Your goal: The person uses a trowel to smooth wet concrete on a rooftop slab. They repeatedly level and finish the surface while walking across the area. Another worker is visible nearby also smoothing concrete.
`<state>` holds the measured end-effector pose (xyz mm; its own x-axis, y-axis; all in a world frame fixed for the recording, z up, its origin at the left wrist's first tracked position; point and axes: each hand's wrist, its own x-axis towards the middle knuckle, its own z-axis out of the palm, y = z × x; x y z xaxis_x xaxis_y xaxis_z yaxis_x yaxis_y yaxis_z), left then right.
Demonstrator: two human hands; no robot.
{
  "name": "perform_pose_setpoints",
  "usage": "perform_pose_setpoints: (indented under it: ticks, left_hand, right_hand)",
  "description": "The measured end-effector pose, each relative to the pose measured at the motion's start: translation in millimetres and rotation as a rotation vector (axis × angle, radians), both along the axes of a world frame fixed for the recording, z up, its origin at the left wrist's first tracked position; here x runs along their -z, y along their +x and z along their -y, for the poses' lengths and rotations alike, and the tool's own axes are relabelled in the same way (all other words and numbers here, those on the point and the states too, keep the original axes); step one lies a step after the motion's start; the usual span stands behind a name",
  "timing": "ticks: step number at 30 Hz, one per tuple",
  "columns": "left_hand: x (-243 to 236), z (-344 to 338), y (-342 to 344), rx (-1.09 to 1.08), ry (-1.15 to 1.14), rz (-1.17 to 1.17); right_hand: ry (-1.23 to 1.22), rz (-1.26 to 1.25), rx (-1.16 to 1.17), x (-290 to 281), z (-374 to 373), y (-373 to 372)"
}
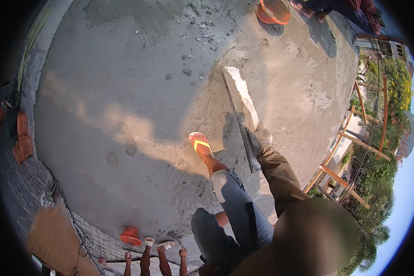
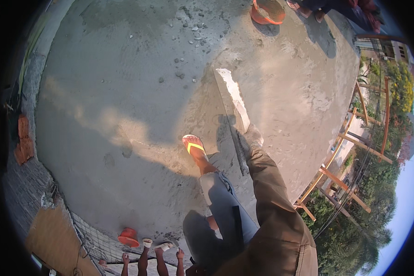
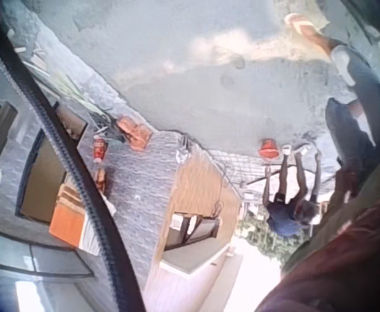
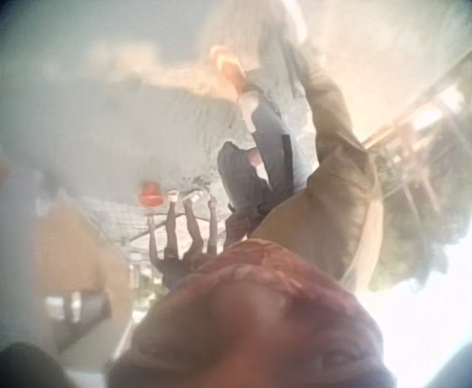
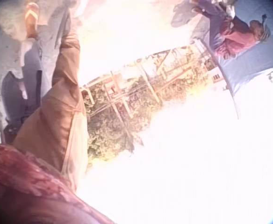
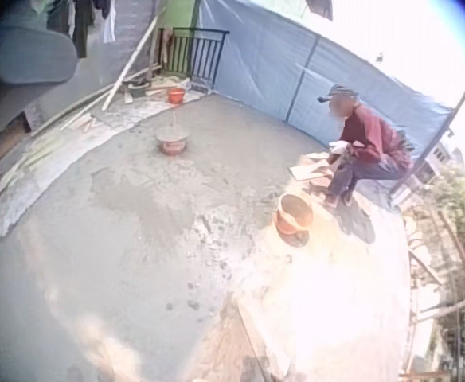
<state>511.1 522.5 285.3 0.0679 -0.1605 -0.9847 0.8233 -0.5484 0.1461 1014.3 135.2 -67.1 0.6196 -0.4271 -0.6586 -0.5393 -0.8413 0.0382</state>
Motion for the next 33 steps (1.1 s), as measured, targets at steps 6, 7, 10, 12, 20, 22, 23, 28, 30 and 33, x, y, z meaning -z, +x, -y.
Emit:
perform_pose_setpoints:
  ticks: [6, 7, 10, 12, 20, 22, 23, 28, 30, 33]
  left_hand:
    - [77.4, -87.1, 74.1, -0.032, 0.566, 0.275]
    - [104.0, -100.4, 73.5, -0.191, 0.586, 0.272]
    - [170.9, -120.6, 59.8, -0.493, 0.677, 0.276]
    - [212.1, -121.1, 68.9, -0.544, 0.758, 0.293]
    - [344.5, -145.0, 117.5, -0.775, 0.865, 0.425]
    - [363.9, -153.4, 124.2, -0.808, 0.88, 0.469]
    - [370.5, -158.0, 126.7, -0.825, 0.883, 0.486]
    - [403.3, -180.9, 138.3, -0.903, 0.855, 0.586]
    - [405.8, -186.3, 140.4, -0.929, 0.863, 0.617]
    - [408.7, -200.9, 136.5, -0.987, 0.86, 0.675]
  right_hand:
    - [-0.166, 0.2, 0.202, 105.7, -39.3, 98.1]
    - [-0.185, 0.248, 0.236, 122.1, -35.9, 113.9]
    - [-0.237, 0.336, 0.268, 165.7, -17.3, 157.1]
    - [-0.252, 0.409, 0.256, 194.9, -7.3, 185.5]
    - [-0.216, 0.568, 0.083, 251.2, -9.9, 305.4]
    - [-0.167, 0.545, 0.049, 252.0, -27.1, 324.2]
    - [-0.148, 0.547, -0.013, 249.3, -37.2, 330.1]
    - [-0.054, 0.513, -0.286, 244.4, -121.5, 345.7]
    - [0.015, 0.564, -0.358, 240.7, -168.5, 332.9]
    - [0.136, 0.506, -0.439, 220.0, -206.0, 322.9]
